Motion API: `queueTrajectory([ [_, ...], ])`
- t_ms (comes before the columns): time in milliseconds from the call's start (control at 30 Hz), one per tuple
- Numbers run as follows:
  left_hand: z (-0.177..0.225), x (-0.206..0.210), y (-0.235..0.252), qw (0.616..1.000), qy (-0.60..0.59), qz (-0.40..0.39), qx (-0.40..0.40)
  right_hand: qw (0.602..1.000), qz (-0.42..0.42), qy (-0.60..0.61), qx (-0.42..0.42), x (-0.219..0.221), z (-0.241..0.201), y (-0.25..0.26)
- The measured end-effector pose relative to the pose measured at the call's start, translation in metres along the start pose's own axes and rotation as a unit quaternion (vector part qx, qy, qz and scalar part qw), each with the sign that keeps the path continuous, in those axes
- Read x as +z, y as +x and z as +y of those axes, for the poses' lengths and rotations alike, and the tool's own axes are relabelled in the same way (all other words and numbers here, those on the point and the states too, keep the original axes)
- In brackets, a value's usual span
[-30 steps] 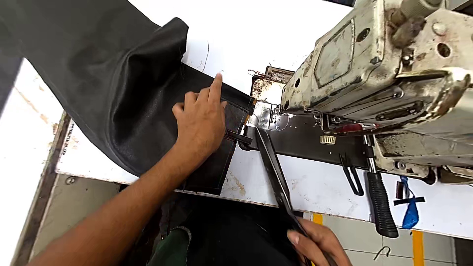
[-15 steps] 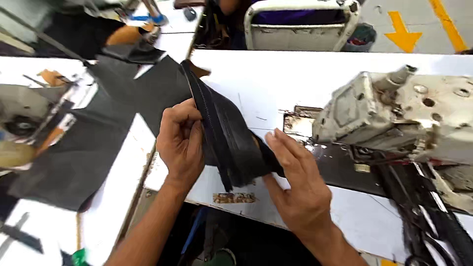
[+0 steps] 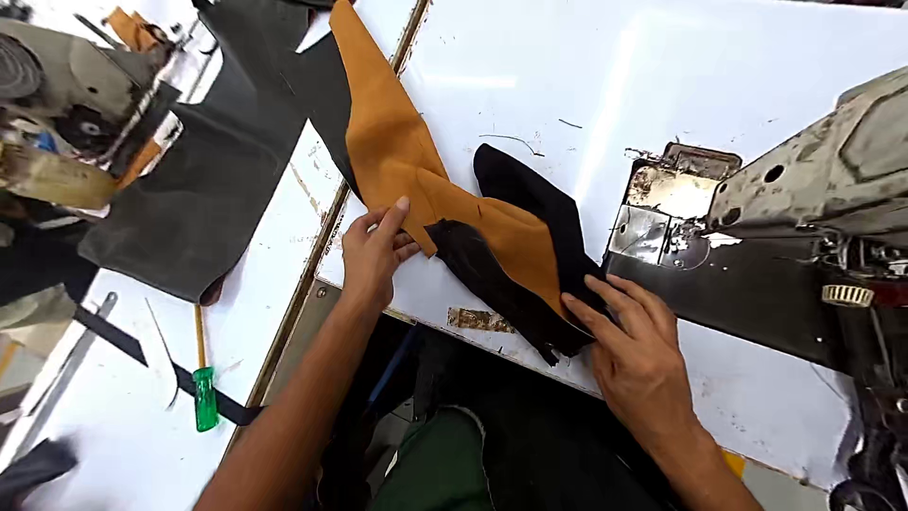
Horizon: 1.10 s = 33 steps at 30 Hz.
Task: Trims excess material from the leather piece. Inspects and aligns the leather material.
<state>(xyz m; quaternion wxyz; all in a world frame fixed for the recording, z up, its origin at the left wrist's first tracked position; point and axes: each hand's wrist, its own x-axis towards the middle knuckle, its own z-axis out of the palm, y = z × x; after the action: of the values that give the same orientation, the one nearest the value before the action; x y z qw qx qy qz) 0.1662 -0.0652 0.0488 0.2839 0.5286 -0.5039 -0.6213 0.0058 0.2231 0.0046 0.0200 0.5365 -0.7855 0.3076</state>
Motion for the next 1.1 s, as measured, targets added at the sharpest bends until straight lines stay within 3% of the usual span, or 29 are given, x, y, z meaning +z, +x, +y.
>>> queueTrajectory([
  [67, 0.017, 0.010, 0.028, 0.999, -0.008, -0.031, -0.041, 1.000, 0.015, -0.007, 0.005, 0.006, 0.003, 0.001],
  [100, 0.024, 0.017, 0.035, 0.998, -0.026, -0.051, -0.020, 1.000, 0.026, -0.013, 0.007, 0.007, 0.005, 0.004],
  [167, 0.041, 0.029, 0.042, 0.982, -0.073, -0.122, 0.123, 0.998, 0.055, -0.027, 0.014, 0.005, 0.006, 0.013],
  [233, 0.049, 0.035, 0.045, 0.923, -0.062, -0.171, 0.338, 0.997, 0.072, -0.036, 0.012, -0.005, 0.005, 0.017],
  [300, 0.028, 0.027, 0.047, 0.876, 0.093, -0.105, 0.461, 0.996, 0.052, -0.066, -0.007, -0.012, 0.007, 0.010],
  [367, -0.012, 0.017, 0.050, 0.850, 0.281, -0.034, 0.445, 0.995, -0.007, -0.100, 0.001, -0.016, 0.007, 0.003],
  [433, -0.024, 0.016, 0.043, 0.828, 0.366, -0.001, 0.425, 0.994, -0.048, -0.092, 0.035, -0.029, -0.010, 0.015],
  [500, -0.021, 0.013, 0.020, 0.829, 0.422, 0.058, 0.364, 0.998, -0.033, -0.045, 0.038, -0.041, -0.047, 0.035],
  [567, -0.017, 0.022, 0.004, 0.813, 0.468, 0.095, 0.331, 0.999, 0.015, -0.013, -0.030, -0.024, -0.074, 0.064],
  [633, -0.027, 0.033, -0.002, 0.771, 0.512, 0.049, 0.375, 0.994, 0.014, -0.010, -0.109, 0.029, -0.077, 0.083],
  [700, -0.038, 0.041, 0.011, 0.728, 0.584, -0.027, 0.358, 0.989, -0.062, -0.060, -0.121, 0.075, -0.062, 0.084],
  [733, -0.039, 0.041, 0.014, 0.721, 0.606, -0.052, 0.332, 0.985, -0.113, -0.075, -0.108, 0.077, -0.060, 0.075],
  [833, -0.040, 0.041, 0.019, 0.728, 0.608, -0.064, 0.311, 0.976, -0.196, -0.049, -0.077, 0.035, -0.053, 0.028],
  [900, -0.038, 0.038, 0.015, 0.742, 0.574, -0.064, 0.341, 0.977, -0.209, 0.030, -0.029, -0.006, -0.042, -0.007],
  [1000, -0.040, 0.025, -0.023, 0.787, 0.423, -0.076, 0.443, 0.989, -0.069, 0.066, 0.108, -0.074, -0.018, -0.054],
  [1033, -0.042, 0.020, -0.042, 0.791, 0.393, -0.098, 0.459, 0.988, -0.016, 0.028, 0.153, -0.094, -0.008, -0.070],
  [1100, -0.051, 0.017, -0.074, 0.787, 0.371, -0.159, 0.466, 0.964, 0.011, -0.078, 0.255, -0.121, 0.012, -0.101],
])
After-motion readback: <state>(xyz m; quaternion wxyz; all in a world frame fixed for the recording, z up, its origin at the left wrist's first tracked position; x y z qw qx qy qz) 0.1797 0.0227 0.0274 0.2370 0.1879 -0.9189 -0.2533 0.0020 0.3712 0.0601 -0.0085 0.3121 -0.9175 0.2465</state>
